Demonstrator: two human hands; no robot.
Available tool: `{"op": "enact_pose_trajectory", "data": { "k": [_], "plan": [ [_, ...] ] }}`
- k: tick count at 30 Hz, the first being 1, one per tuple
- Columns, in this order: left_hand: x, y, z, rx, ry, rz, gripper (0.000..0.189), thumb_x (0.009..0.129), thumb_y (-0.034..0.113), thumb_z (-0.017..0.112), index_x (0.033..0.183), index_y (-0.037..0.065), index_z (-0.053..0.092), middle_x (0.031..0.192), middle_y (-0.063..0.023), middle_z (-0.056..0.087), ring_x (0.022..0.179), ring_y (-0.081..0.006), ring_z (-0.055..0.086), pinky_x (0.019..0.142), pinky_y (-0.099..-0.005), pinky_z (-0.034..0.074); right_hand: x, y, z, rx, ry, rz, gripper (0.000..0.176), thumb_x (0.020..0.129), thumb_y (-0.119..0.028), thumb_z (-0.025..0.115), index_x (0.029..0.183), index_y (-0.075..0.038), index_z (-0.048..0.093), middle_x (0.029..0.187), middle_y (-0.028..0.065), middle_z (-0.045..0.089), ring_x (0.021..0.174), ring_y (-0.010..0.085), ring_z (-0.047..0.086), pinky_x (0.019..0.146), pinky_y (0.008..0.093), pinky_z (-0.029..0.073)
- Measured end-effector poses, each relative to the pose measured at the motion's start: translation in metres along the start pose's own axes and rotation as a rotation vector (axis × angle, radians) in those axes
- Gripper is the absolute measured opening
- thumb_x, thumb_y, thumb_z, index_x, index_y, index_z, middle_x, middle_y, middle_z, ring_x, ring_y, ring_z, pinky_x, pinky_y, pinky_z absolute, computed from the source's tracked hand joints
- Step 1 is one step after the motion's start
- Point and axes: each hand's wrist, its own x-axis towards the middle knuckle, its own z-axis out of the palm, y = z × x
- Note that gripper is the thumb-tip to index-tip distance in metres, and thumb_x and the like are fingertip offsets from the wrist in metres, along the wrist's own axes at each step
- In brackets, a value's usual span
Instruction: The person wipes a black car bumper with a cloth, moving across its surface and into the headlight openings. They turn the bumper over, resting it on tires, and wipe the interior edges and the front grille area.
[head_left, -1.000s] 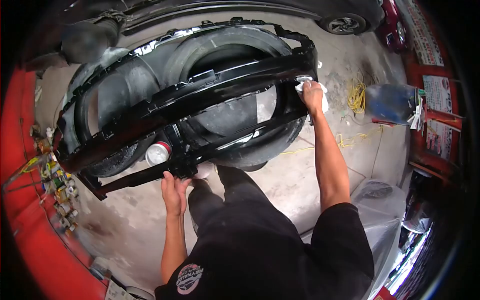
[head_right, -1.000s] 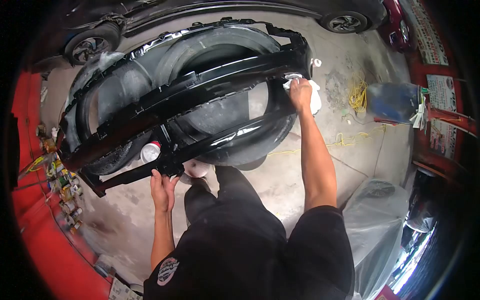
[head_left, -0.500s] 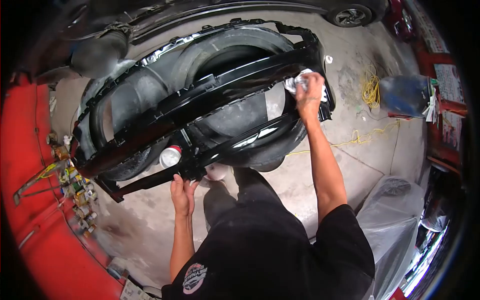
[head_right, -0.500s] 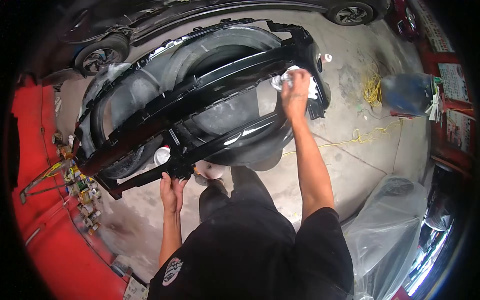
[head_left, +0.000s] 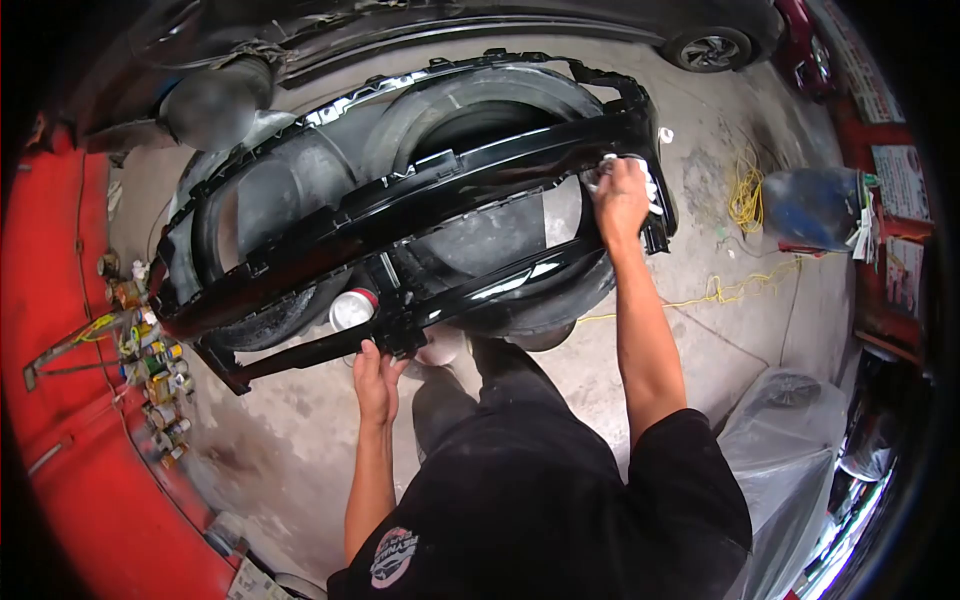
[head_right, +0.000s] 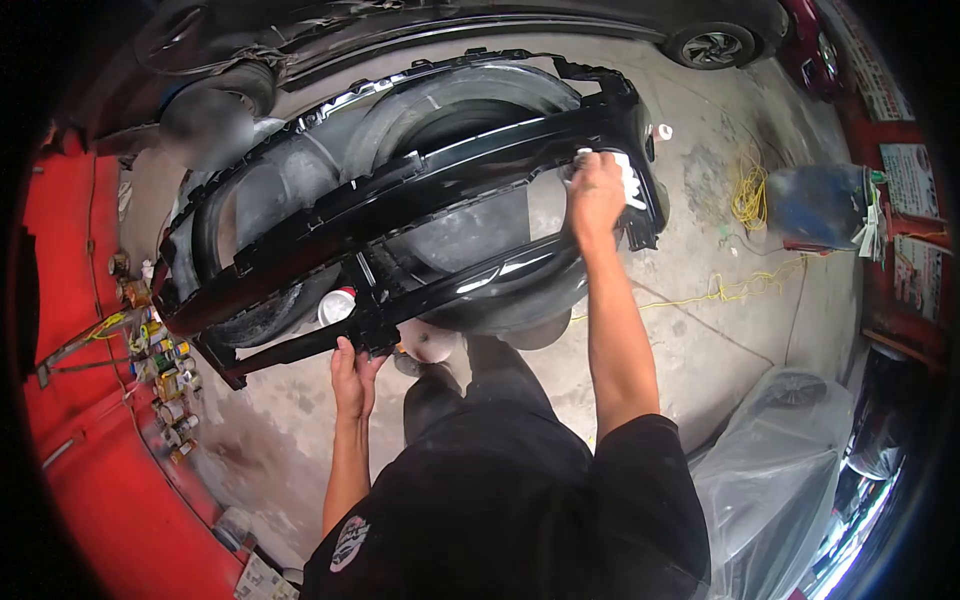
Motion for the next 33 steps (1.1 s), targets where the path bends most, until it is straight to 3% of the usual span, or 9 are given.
{"op": "enact_pose_trajectory", "data": {
  "k": [1, 6, 9, 11, 25, 27, 28, 29, 33],
  "plan": [
    [0.0, -0.002, -0.001, 0.014, -0.013, 0.008, 0.054, 0.114, 0.043, 0.045, 0.143, -0.002, 0.052, 0.14, -0.0158, 0.063, 0.128, -0.0286, 0.063, 0.106, -0.0496, 0.055, 0.0, -0.015, 0.004, -0.032, 0.008, -0.015, 0.008, 0.084, -0.004, 0.067, 0.091, 0.0, 0.066, 0.101, 0.0198, 0.061, 0.094, 0.0393, 0.065, 0.078, 0.0508, 0.056],
    [0.003, -0.001, 0.0, 0.04, -0.047, 0.019, 0.057, 0.114, 0.044, 0.043, 0.145, -0.003, 0.05, 0.143, -0.0182, 0.061, 0.133, -0.0315, 0.06, 0.111, -0.0533, 0.051, -0.016, -0.049, -0.01, 0.086, -0.066, -0.26, 0.011, 0.085, -0.001, 0.067, 0.096, 0.001, 0.067, 0.099, 0.0192, 0.06, 0.091, 0.0409, 0.066, 0.074, 0.0511, 0.057],
    [0.004, -0.003, -0.005, 0.042, -0.063, 0.013, 0.057, 0.114, 0.044, 0.042, 0.146, -0.003, 0.049, 0.144, -0.0182, 0.061, 0.133, -0.0315, 0.06, 0.112, -0.0534, 0.05, -0.005, -0.021, -0.018, 0.112, -0.062, -0.272, 0.013, 0.085, -0.004, 0.068, 0.098, -0.001, 0.067, 0.101, 0.0185, 0.062, 0.09, 0.0408, 0.067, 0.074, 0.0504, 0.057],
    [0.002, -0.003, -0.006, 0.055, -0.067, 0.002, 0.057, 0.114, 0.044, 0.042, 0.147, -0.002, 0.049, 0.144, -0.0175, 0.061, 0.134, -0.031, 0.059, 0.111, -0.0532, 0.051, 0.004, -0.014, -0.01, 0.082, -0.09, -0.074, 0.009, 0.084, -0.007, 0.07, 0.091, -0.002, 0.067, 0.099, 0.0178, 0.064, 0.091, 0.0396, 0.068, 0.073, 0.0507, 0.058],
    [0.001, -0.006, -0.008, 0.04, -0.06, 0.031, 0.054, 0.114, 0.044, 0.045, 0.144, 0.0, 0.052, 0.14, -0.0137, 0.064, 0.129, -0.0271, 0.062, 0.107, -0.0479, 0.054, -0.039, -0.098, -0.02, 0.146, -0.253, -0.156, 0.014, 0.078, -0.003, 0.072, 0.091, 0.001, 0.068, 0.099, 0.019, 0.063, 0.092, 0.0387, 0.066, 0.072, 0.0498, 0.056],
    [0.003, -0.007, -0.011, 0.063, -0.008, -0.012, 0.053, 0.113, 0.044, 0.046, 0.143, 0.0, 0.053, 0.14, -0.0142, 0.064, 0.129, -0.0275, 0.063, 0.105, -0.0479, 0.055, -0.043, -0.117, -0.012, 0.231, -0.272, -0.211, 0.012, 0.073, -0.002, 0.07, 0.085, 0.001, 0.068, 0.095, 0.0224, 0.065, 0.092, 0.0405, 0.067, 0.074, 0.0508, 0.057],
    [0.004, -0.007, -0.007, 0.038, -0.012, 0.007, 0.053, 0.113, 0.044, 0.046, 0.143, 0.001, 0.053, 0.141, -0.0138, 0.064, 0.129, -0.0277, 0.063, 0.104, -0.0489, 0.055, -0.049, -0.122, -0.01, 0.753, -0.421, 0.141, 0.009, 0.073, 0.003, 0.072, 0.079, 0.0, 0.065, 0.091, 0.0198, 0.062, 0.086, 0.0415, 0.066, 0.072, 0.0495, 0.055],
    [0.003, -0.005, -0.005, 0.047, -0.05, 0.005, 0.052, 0.113, 0.044, 0.045, 0.144, 0.003, 0.053, 0.141, -0.0128, 0.063, 0.13, -0.0277, 0.062, 0.104, -0.0506, 0.054, -0.045, -0.123, -0.016, 0.424, -0.25, -0.23, 0.011, 0.075, -0.001, 0.071, 0.086, 0.001, 0.069, 0.091, 0.0202, 0.063, 0.087, 0.0416, 0.066, 0.075, 0.0487, 0.054],
    [0.001, -0.001, 0.0, 0.045, -0.083, -0.001, 0.052, 0.113, 0.044, 0.045, 0.146, 0.004, 0.05, 0.144, -0.0128, 0.061, 0.133, -0.0281, 0.059, 0.105, -0.054, 0.054, -0.026, -0.078, -0.079, 0.721, -0.54, -0.002, 0.027, 0.078, -0.009, 0.068, 0.101, 0.004, 0.074, 0.098, 0.0193, 0.07, 0.089, 0.0367, 0.069, 0.079, 0.043, 0.055]
  ]
}}
